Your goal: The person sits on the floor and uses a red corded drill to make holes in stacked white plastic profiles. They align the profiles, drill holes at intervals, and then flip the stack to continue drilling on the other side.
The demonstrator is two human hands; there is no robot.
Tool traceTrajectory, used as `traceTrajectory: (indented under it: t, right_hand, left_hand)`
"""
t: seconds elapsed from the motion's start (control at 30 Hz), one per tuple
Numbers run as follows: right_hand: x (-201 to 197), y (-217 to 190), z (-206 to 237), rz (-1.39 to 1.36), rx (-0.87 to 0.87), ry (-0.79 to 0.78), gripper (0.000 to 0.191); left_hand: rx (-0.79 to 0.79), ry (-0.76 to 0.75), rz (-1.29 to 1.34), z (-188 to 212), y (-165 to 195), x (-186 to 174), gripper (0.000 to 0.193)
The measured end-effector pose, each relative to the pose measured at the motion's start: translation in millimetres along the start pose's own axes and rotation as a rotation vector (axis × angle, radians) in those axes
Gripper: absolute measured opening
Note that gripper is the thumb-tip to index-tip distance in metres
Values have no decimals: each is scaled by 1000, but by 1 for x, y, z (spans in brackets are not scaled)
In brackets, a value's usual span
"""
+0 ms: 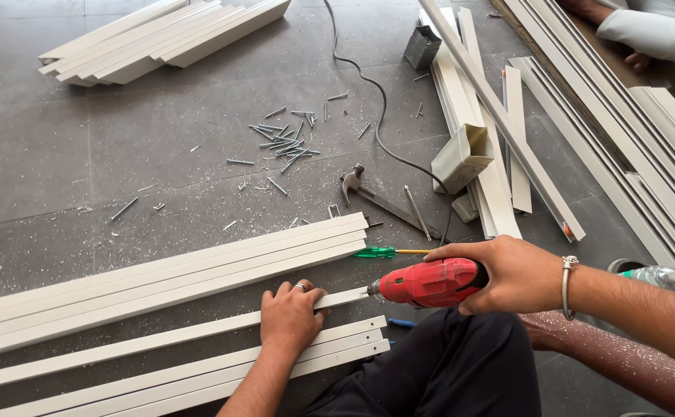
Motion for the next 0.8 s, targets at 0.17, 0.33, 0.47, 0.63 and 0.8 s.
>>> traceTrajectory:
  t: [0.17,0.33,0.47,0.63,0.8]
  right_hand:
    - [3,-4,-4,27,2,1,86]
    - [4,-5,-6,68,66,-21,86]
    - [2,-11,-6,85,41,-22,87]
    - [0,-21,-7,188,-12,-56,81]
    - [4,-57,-13,407,-264,-127,79]
  left_hand:
    - [10,28,6,0,-2,3,30]
    - [17,39,5,0,-4,5,30]
    - [17,39,7,0,-5,5,29]
    - [20,34,13,-1,-4,5,29]
    - [22,9,18,-2,-5,7,29]
Point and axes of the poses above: each hand's wrist, its own z-axis away from the middle knuckle, its own x-axis out of the palm, y = z × x, the point moved 7 cm from there along -z, towards the middle knuckle, and after that the axes turned 9 degrees about -z, right-handed, at the moved point
